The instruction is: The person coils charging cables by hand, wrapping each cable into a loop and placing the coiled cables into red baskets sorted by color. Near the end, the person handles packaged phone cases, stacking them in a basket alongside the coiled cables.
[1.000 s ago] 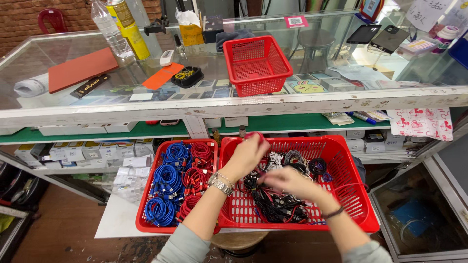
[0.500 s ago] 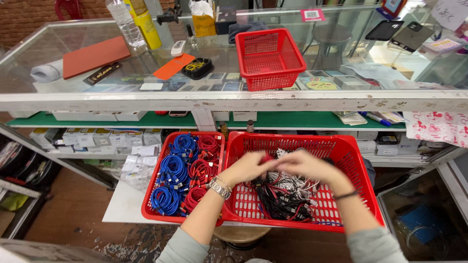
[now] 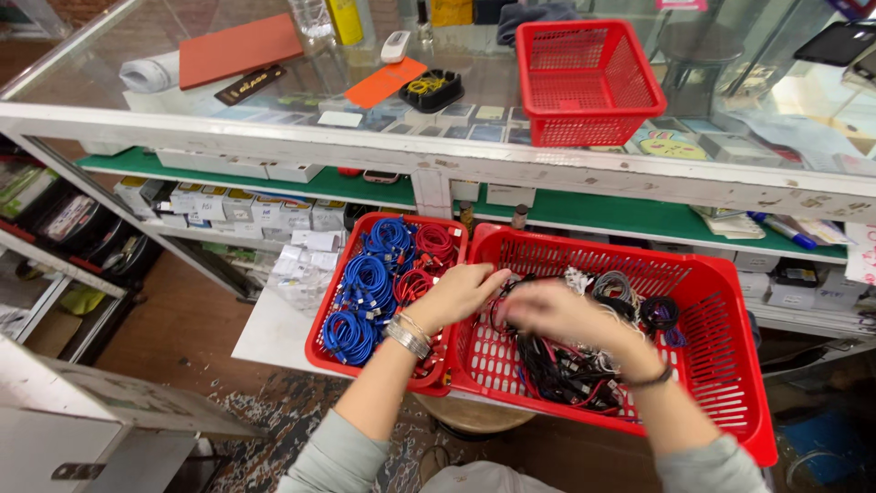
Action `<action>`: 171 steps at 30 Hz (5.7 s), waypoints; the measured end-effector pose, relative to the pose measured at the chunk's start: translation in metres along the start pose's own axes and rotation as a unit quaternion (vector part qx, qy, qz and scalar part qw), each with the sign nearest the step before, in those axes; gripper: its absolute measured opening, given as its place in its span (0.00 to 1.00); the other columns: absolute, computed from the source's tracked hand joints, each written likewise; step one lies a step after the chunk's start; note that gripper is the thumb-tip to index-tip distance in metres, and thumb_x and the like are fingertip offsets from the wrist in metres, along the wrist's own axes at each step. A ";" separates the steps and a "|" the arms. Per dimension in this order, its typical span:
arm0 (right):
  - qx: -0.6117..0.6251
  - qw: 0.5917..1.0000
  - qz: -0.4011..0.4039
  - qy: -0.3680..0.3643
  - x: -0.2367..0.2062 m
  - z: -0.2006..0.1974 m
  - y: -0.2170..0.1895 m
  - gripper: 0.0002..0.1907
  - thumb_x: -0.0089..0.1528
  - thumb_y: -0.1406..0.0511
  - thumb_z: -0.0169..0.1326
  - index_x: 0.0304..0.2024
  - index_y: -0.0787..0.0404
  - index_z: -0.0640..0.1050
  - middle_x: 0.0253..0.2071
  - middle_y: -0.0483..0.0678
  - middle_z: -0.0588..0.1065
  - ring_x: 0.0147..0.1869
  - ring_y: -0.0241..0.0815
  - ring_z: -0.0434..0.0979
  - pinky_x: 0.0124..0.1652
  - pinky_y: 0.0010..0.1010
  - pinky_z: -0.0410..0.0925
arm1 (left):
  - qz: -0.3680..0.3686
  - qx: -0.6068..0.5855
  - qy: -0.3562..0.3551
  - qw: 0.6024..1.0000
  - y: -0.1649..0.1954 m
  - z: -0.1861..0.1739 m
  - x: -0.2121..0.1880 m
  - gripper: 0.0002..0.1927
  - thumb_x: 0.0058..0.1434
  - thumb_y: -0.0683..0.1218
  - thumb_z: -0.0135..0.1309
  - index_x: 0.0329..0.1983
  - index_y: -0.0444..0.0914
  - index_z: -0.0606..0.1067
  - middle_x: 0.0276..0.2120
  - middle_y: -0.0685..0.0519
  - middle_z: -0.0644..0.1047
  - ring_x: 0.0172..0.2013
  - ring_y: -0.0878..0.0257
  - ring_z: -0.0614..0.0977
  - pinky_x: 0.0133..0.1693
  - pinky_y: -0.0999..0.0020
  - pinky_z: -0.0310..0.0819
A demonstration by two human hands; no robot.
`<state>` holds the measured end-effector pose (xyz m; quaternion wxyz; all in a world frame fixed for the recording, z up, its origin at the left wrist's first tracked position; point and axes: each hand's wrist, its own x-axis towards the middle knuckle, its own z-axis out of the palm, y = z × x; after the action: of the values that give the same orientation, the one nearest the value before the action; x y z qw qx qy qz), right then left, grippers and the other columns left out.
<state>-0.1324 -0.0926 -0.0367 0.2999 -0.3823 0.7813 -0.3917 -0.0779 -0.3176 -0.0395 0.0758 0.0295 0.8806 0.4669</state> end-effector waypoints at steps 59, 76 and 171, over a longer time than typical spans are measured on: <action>-0.034 0.902 0.228 0.365 0.114 0.130 -0.001 0.27 0.64 0.54 0.51 0.60 0.64 0.71 0.38 0.61 0.81 0.48 0.61 0.80 0.50 0.48 0.70 | -0.228 0.295 0.269 0.888 -0.122 -0.117 -0.091 0.15 0.68 0.54 0.52 0.41 0.37 0.79 0.38 0.40 0.80 0.42 0.41 0.83 0.45 0.47 0.76; 0.081 0.879 0.149 0.445 0.083 0.111 -0.025 0.18 0.65 0.58 0.52 0.49 0.63 0.80 0.29 0.53 0.81 0.31 0.44 0.81 0.35 0.36 0.70 | -0.121 0.196 0.290 0.929 -0.108 -0.149 -0.092 0.25 0.65 0.58 0.53 0.29 0.31 0.79 0.25 0.37 0.80 0.32 0.41 0.81 0.38 0.49 0.75; -0.210 0.965 0.102 0.122 -0.044 0.154 0.004 0.23 0.57 0.70 0.51 0.56 0.60 0.76 0.49 0.55 0.79 0.54 0.56 0.77 0.55 0.46 0.68 | 0.062 0.066 0.101 0.991 -0.062 0.062 -0.034 0.45 0.63 0.50 0.56 0.77 0.37 0.47 0.75 0.34 0.40 0.74 0.36 0.41 0.71 0.52 0.40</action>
<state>0.0078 -0.1135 -0.1115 0.1536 -0.3044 0.9115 -0.2301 -0.0335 -0.3059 -0.1217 -0.0451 0.0417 0.9089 0.4124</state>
